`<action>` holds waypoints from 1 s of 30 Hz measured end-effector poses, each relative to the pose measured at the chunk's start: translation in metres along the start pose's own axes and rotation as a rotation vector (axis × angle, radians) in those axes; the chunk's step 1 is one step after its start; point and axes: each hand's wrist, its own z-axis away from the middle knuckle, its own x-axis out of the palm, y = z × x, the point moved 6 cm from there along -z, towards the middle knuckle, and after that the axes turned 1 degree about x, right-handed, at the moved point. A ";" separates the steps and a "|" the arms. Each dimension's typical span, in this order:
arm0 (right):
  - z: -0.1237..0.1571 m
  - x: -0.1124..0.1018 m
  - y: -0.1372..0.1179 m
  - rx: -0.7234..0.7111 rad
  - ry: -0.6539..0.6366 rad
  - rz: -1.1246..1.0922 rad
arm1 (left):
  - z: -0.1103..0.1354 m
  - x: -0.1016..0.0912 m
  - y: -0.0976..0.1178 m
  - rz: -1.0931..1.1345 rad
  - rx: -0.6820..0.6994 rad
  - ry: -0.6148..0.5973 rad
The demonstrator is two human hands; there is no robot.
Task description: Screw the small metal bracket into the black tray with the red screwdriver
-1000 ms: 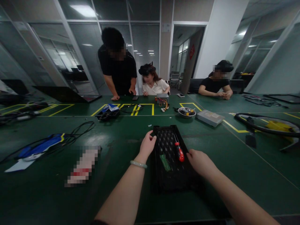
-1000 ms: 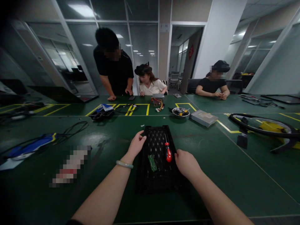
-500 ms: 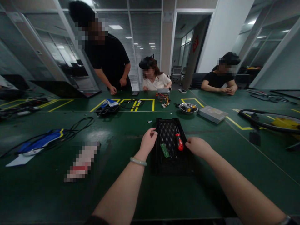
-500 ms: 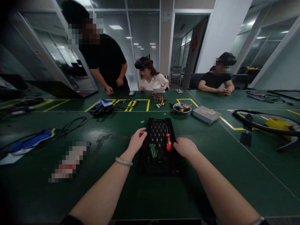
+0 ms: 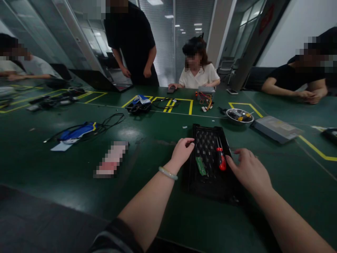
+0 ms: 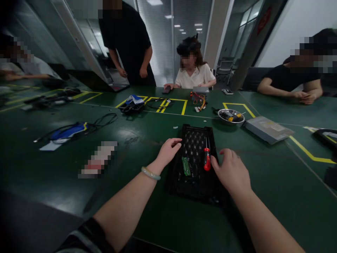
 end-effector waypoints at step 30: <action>0.030 0.020 -0.077 -0.247 -0.173 -0.498 | -0.001 0.003 -0.003 -0.002 -0.032 -0.016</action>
